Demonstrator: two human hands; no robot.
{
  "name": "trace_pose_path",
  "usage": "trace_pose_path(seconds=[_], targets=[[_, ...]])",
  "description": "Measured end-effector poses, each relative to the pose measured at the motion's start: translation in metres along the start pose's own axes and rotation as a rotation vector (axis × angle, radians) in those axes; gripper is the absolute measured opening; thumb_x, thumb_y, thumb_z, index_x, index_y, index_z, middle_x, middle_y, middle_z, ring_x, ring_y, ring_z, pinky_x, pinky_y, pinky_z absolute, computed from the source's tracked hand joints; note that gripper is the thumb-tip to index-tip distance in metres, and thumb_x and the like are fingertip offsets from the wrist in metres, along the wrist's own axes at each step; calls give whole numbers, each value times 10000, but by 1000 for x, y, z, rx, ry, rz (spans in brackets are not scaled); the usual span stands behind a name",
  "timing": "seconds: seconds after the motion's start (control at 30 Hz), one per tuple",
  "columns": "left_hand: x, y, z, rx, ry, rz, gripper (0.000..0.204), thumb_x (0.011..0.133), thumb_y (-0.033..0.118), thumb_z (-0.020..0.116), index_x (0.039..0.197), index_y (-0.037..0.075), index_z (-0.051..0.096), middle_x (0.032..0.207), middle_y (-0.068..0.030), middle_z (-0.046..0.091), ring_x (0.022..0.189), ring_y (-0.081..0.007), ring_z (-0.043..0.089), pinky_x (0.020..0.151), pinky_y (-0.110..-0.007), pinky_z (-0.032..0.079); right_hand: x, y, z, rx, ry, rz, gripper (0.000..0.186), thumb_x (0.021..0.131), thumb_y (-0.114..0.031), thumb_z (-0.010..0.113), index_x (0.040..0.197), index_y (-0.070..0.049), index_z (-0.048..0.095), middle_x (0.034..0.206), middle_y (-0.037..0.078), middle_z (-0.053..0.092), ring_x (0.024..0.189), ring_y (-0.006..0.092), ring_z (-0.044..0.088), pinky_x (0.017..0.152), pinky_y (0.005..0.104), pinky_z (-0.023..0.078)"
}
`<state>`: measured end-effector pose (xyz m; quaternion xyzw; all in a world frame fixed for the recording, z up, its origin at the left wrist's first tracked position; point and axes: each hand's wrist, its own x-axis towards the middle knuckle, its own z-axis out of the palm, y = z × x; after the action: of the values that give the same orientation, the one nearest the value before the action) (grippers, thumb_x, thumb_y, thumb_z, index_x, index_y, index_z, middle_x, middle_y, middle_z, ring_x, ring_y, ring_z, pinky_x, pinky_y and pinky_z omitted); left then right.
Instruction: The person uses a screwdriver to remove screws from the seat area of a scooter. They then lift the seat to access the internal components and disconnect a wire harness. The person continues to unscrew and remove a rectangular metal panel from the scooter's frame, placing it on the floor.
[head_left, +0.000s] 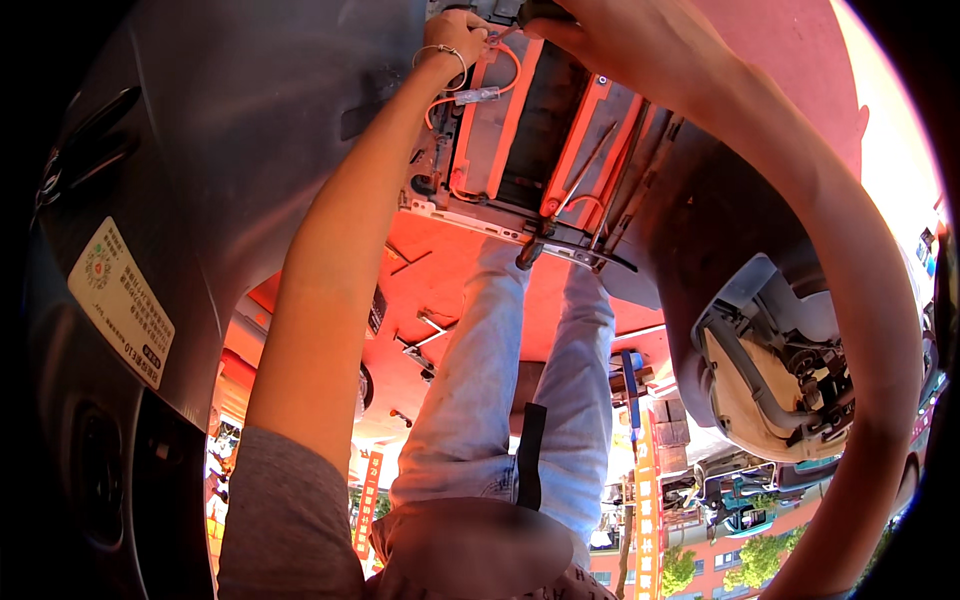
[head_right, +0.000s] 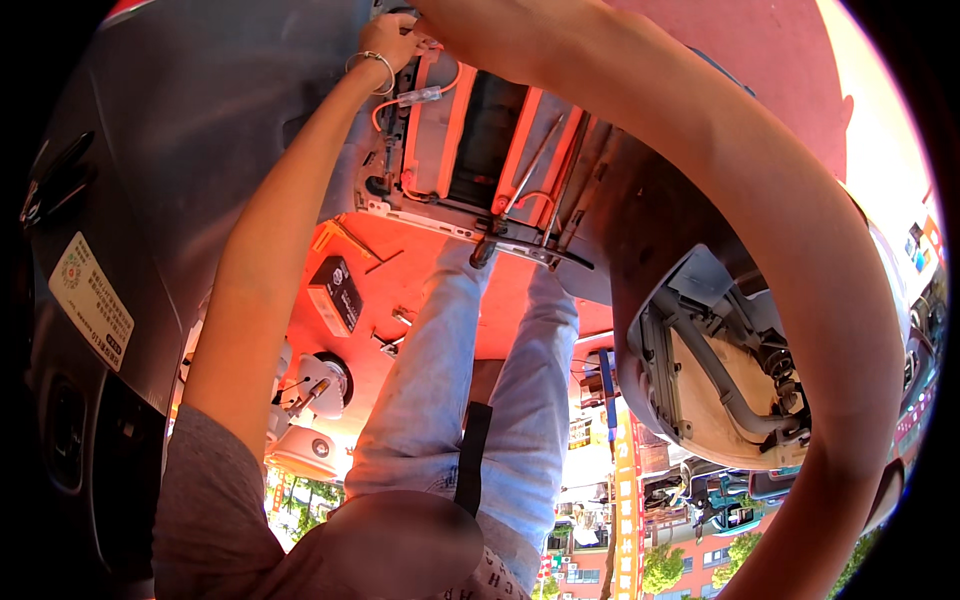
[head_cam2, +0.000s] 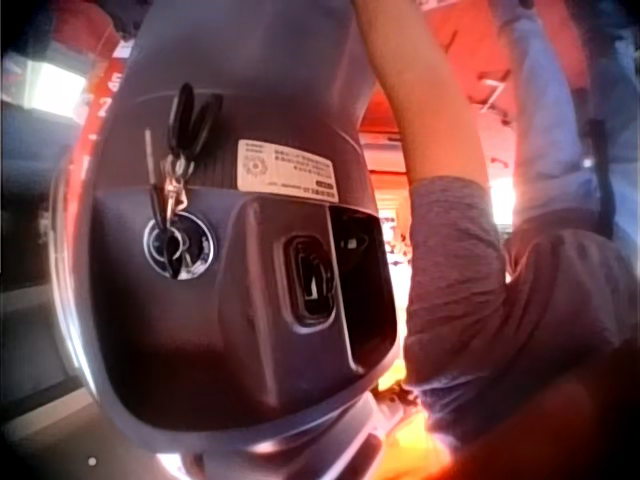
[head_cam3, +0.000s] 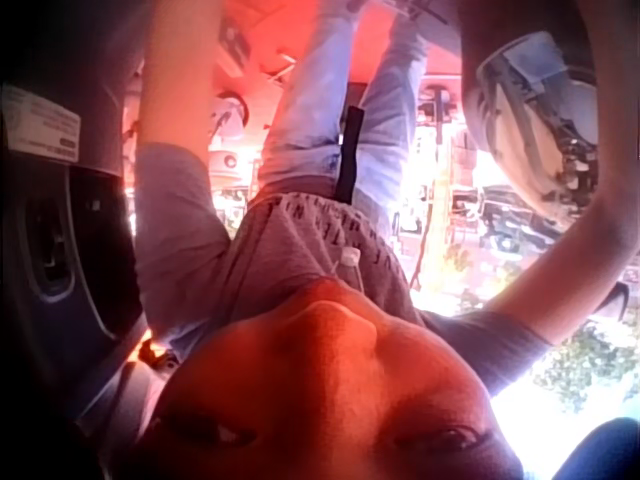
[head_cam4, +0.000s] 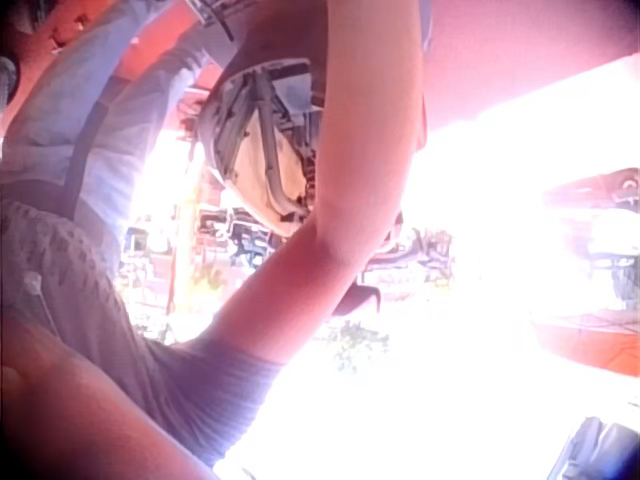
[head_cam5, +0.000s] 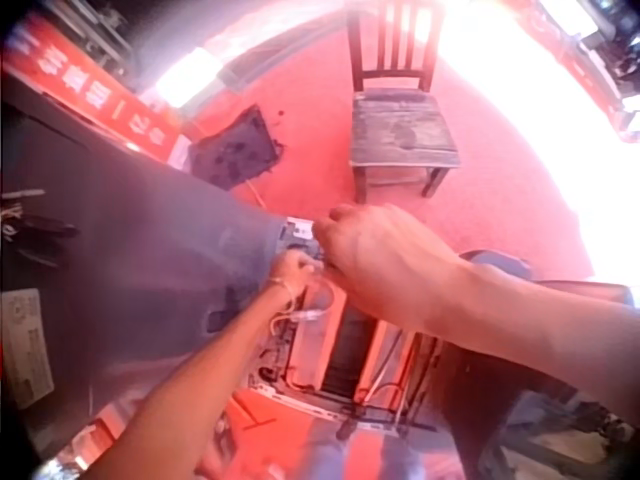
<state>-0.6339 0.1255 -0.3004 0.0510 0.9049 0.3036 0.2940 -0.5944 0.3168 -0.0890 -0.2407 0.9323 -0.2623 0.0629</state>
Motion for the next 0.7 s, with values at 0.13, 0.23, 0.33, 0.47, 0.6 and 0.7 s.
trace_pose_path(seconds=[0.13,0.23,0.33,0.47,0.6,0.7], targets=[[5,-19,1,-49,11,-10,187,810,179,578,886,21,642,756,-71,667,673,-123,651,626,-239,515,5,-4,-4,6,-34,-2,162,736,-116,584,765,39,546,755,191,563,735,355,561,649,395,452],[5,-17,1,-6,29,8,213,800,223,589,883,35,645,756,-80,665,665,-131,649,626,-263,515,4,-2,-1,-1,-14,-29,128,714,-81,574,763,37,557,762,195,578,739,349,573,641,387,461],[7,-21,-1,157,64,28,231,772,246,608,876,43,645,746,-98,659,675,-186,643,628,-302,509,10,-6,-4,-29,-84,-56,112,688,-49,562,767,31,569,779,186,592,733,340,584,620,376,471],[0,-10,4,314,75,95,263,719,241,641,878,32,634,756,-119,648,735,-271,623,639,-349,491,9,-4,-4,-97,-153,-129,107,672,-29,553,764,20,578,783,170,602,711,322,596,585,366,476],[5,-21,13,38,191,99,115,749,148,601,799,100,693,762,-89,661,727,-214,639,719,-316,504,13,-10,1,-118,-69,-227,68,684,-36,552,736,-8,587,759,143,611,713,304,604,571,365,476],[1,-28,13,14,184,123,128,753,157,602,810,79,685,755,-104,657,737,-220,636,713,-309,505,20,-12,3,-133,-74,-257,67,688,-43,553,733,-20,597,759,130,616,718,296,608,572,364,477]])
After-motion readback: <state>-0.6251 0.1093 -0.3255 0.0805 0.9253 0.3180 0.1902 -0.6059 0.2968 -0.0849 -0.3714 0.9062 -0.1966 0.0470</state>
